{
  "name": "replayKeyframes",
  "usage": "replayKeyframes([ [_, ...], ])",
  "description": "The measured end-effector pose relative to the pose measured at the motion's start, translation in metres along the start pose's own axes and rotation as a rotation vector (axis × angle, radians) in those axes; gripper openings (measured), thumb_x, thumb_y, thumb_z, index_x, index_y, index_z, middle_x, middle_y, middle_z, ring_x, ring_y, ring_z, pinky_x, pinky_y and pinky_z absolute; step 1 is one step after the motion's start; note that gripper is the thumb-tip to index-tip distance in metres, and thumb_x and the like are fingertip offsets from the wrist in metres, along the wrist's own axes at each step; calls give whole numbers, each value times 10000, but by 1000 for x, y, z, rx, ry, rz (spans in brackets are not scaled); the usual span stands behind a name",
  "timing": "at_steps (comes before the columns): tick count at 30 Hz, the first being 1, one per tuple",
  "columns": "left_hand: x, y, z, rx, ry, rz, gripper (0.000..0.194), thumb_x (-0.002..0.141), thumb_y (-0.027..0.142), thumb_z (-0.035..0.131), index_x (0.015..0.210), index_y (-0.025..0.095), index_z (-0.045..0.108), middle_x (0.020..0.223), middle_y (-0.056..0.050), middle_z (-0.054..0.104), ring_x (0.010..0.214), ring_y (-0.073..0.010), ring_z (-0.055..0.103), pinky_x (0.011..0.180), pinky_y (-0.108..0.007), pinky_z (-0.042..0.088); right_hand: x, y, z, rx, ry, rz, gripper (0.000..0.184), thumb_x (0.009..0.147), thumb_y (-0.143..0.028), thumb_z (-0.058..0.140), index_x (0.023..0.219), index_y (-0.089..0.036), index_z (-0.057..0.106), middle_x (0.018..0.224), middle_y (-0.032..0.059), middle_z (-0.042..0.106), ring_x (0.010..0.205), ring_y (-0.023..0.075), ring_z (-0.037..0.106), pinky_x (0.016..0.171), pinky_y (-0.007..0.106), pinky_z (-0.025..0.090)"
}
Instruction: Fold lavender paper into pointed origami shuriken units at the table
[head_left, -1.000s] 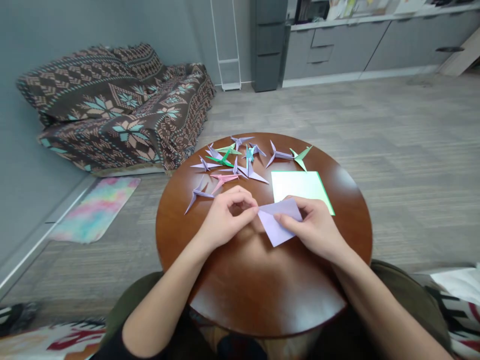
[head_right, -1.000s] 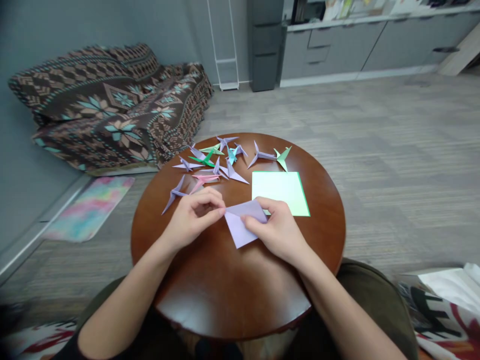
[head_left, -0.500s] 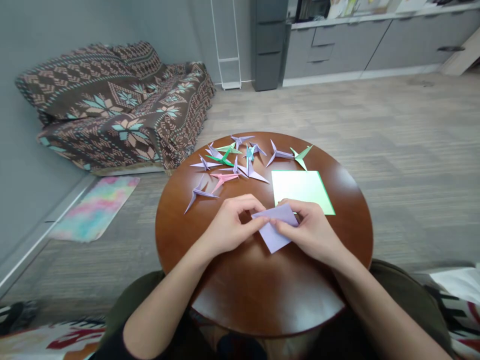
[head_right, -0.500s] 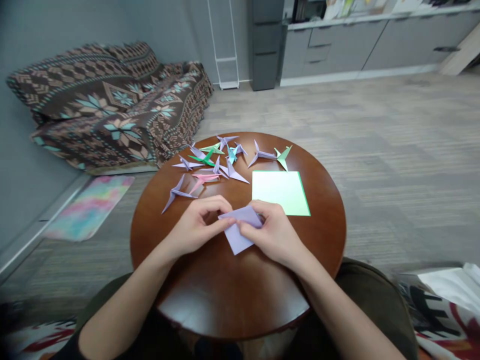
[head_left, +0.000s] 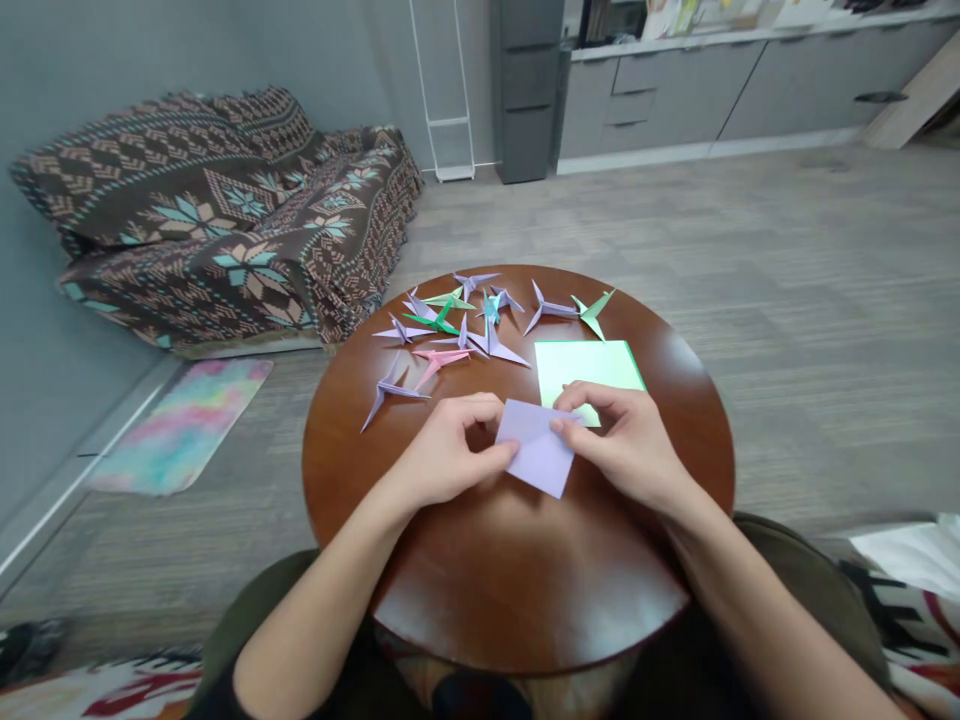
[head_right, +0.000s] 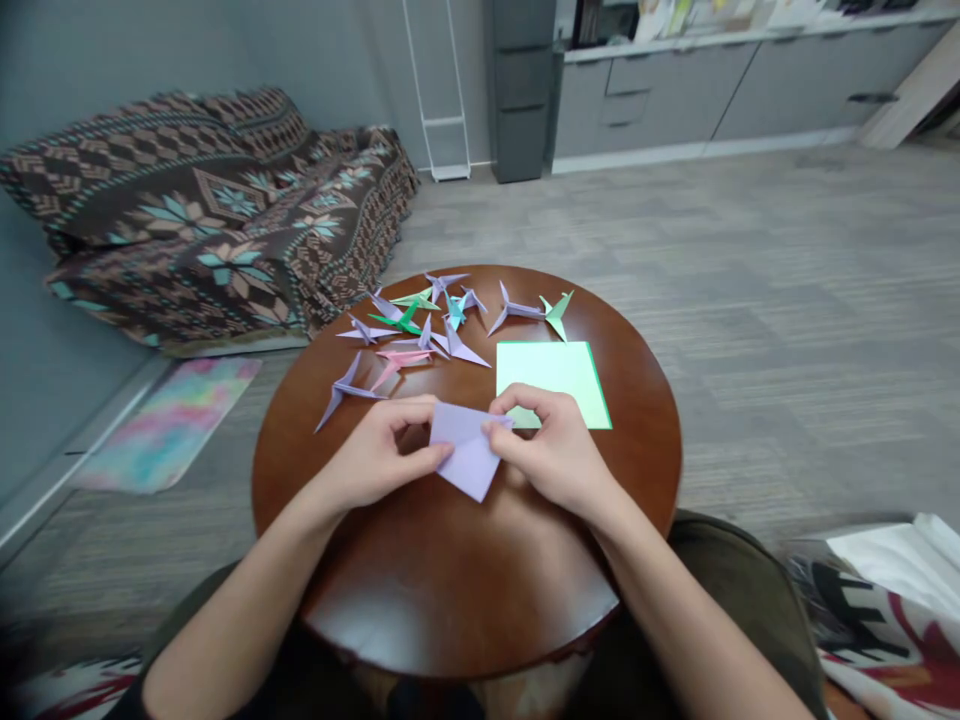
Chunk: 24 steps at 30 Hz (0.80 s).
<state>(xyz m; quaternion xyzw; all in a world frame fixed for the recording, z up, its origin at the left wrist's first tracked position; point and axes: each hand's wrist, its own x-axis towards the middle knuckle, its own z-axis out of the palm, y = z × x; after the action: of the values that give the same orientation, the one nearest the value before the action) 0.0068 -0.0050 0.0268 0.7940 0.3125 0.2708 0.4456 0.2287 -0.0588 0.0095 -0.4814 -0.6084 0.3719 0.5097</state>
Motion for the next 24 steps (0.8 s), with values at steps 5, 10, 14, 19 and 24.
replayKeyframes([
  [5, 0, 3, 4, -44, 54, 133, 35, 882, 167, 752, 861, 148, 774, 873, -39, 716, 807, -155, 655, 753, -267, 492, -1, -5, 10, -45, -65, -220, 137, 834, -108, 692, 770, -215, 635, 776, -4, 692, 741, 173, 618, 821, 360, 466],
  [10, 1, 1, 5, -46, 111, 144, 113, 884, 199, 772, 796, 149, 723, 839, -34, 690, 777, -148, 633, 729, -266, 484, 0, -4, 8, -95, 17, -300, 155, 868, -103, 690, 794, -222, 626, 801, 4, 709, 755, 184, 635, 868, 389, 459],
  [14, 1, 2, 5, -31, 40, 80, 118, 873, 165, 751, 771, 146, 696, 848, -27, 685, 784, -145, 631, 742, -262, 479, 1, -4, 8, -129, -16, -348, 172, 876, -85, 686, 794, -223, 624, 800, -7, 714, 757, 176, 651, 939, 413, 443],
  [19, 1, 6, 7, -93, 15, 64, 104, 913, 217, 742, 839, 146, 739, 871, -37, 740, 790, -144, 662, 753, -251, 490, -1, -2, 12, -170, -47, -401, 160, 866, -84, 698, 813, -223, 637, 809, -9, 722, 779, 179, 669, 1041, 470, 404],
  [24, -1, 8, 6, -144, 8, 61, 176, 916, 218, 746, 766, 145, 688, 877, -35, 733, 786, -134, 648, 753, -244, 481, -1, -3, 12, -170, -17, -407, 164, 873, -96, 713, 809, -229, 641, 796, -21, 721, 761, 176, 681, 1103, 505, 384],
])
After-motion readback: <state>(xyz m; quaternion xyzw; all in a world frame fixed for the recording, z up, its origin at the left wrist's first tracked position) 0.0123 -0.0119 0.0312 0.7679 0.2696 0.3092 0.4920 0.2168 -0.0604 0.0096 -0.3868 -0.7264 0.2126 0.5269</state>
